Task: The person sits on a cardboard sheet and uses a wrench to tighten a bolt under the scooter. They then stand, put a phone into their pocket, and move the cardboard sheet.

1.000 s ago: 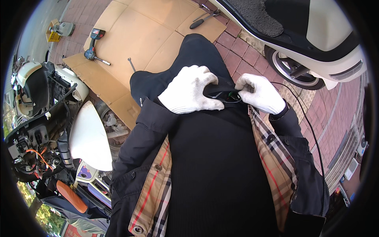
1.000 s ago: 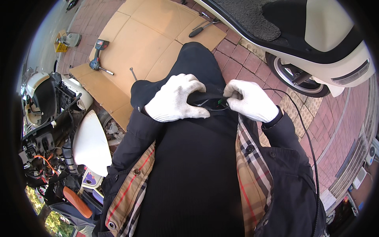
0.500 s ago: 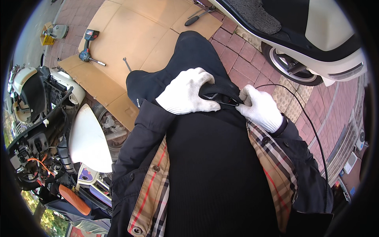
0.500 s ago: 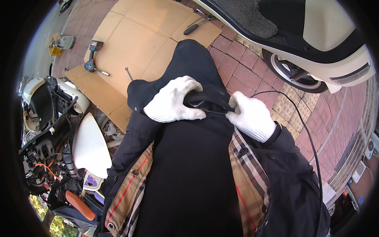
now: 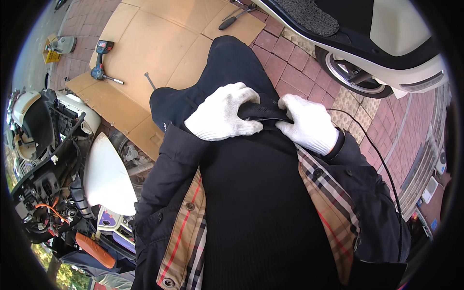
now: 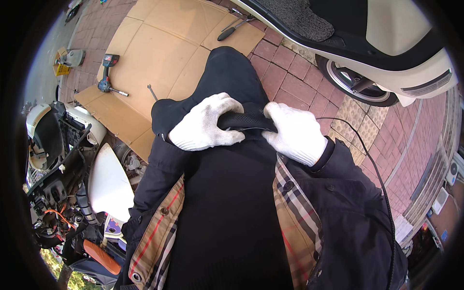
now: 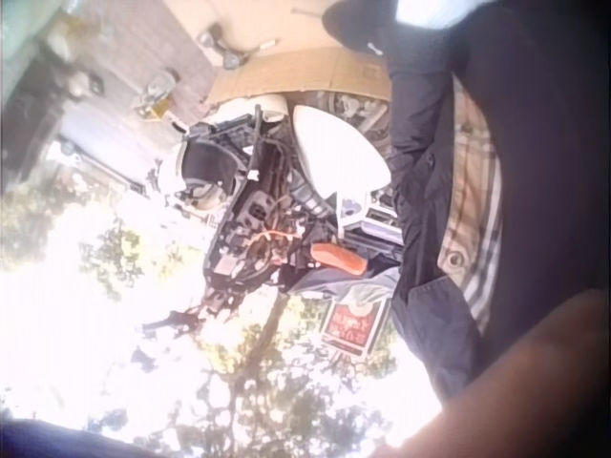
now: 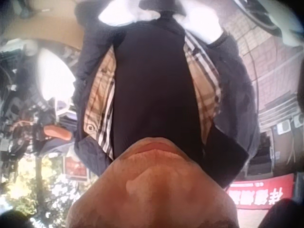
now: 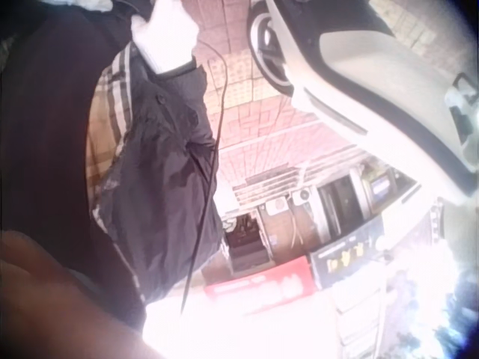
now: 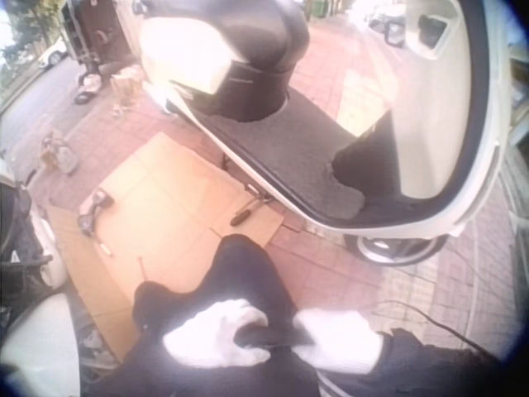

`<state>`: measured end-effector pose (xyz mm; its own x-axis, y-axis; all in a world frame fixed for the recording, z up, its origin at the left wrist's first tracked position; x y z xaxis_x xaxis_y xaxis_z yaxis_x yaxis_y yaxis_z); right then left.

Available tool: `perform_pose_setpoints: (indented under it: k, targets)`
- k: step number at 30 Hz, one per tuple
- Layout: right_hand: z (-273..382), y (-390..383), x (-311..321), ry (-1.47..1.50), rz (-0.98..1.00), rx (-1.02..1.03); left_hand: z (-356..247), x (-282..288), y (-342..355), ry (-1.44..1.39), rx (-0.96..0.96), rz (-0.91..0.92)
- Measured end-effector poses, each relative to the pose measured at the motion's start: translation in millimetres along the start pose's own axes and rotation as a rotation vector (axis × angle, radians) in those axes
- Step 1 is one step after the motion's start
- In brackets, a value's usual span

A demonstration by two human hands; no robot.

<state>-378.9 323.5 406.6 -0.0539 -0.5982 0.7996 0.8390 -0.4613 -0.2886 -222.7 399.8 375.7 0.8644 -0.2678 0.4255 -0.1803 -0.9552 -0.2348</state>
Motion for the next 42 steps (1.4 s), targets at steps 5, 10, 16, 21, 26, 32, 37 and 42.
perform_pose_setpoints:
  k: [5, 10, 16, 21, 26, 32, 37, 42]
  targets:
    - [-7.3, 10.1, -12.2, 0.104, 0.158, -0.098, -0.6, 4.7, -8.9, -0.030, 0.048, -0.078]
    - [-22.6, -8.9, -1.2, 0.008, 0.199, -0.198, -18.5, 4.7, -11.0, 0.170, -0.066, -0.311]
    - [-10.7, 5.5, 0.4, -0.046, 0.313, -0.132, -1.6, 8.6, -21.5, 0.156, -0.066, -0.371]
    - [38.5, 34.4, 23.3, 0.250, 0.222, 0.127, 51.3, 25.7, -59.3, -0.213, 0.196, -0.324]
    - [82.7, 66.1, -8.8, 0.054, 0.149, 0.416, 86.8, 26.9, -121.7, -0.428, 0.448, -0.309]
    - [103.2, 71.7, -16.4, -0.048, 0.212, 0.519, 89.2, -6.8, -170.0, -0.372, 0.588, -0.229]
    - [148.4, 92.3, -54.7, -0.008, 0.407, 0.683, 95.5, -18.6, -187.6, -0.412, 0.606, -0.334]
    - [181.3, 101.5, -157.8, -0.273, 0.840, 0.727, 105.7, -9.4, -228.2, -0.511, 0.733, -0.583]
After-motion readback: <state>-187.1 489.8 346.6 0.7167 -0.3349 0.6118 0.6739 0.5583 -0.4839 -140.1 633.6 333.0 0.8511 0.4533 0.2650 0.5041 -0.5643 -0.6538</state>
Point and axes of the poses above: each hand's wrist, its own y-axis towards the middle knuckle, its own x-axis out of the back of the hand, z = x × y, the point moved 9 cm from there along y, towards the middle knuckle, and after that the axes turned 1 degree about -x, right-handed, at the moved point
